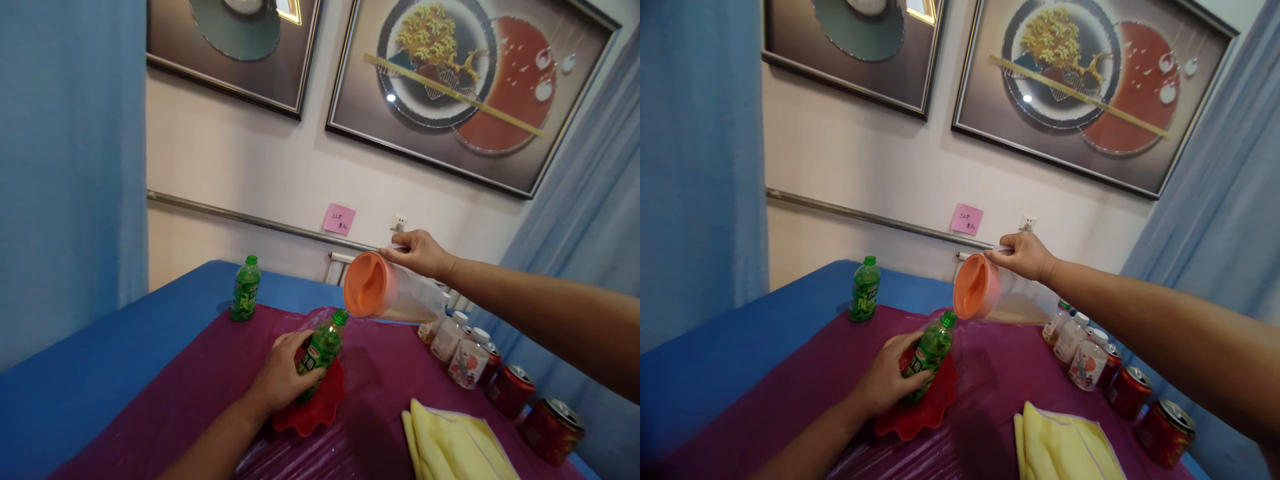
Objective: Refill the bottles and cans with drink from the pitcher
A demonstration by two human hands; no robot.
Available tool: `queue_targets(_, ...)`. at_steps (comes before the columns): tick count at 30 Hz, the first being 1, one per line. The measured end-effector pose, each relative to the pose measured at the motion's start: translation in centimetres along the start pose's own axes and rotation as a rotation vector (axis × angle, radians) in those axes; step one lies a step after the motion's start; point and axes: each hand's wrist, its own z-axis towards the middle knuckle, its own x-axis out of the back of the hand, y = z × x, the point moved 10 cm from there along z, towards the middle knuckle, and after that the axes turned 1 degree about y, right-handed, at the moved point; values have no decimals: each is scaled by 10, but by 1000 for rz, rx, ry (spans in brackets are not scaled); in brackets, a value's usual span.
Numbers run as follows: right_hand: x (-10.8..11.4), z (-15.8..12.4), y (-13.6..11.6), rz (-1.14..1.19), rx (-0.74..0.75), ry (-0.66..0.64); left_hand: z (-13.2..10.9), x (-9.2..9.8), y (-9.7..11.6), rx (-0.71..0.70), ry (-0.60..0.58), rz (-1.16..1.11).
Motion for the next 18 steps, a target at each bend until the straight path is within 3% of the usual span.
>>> queue_targets(18, -4, 2, 3, 17, -25, -8, 0, 0, -1, 12, -3, -9)
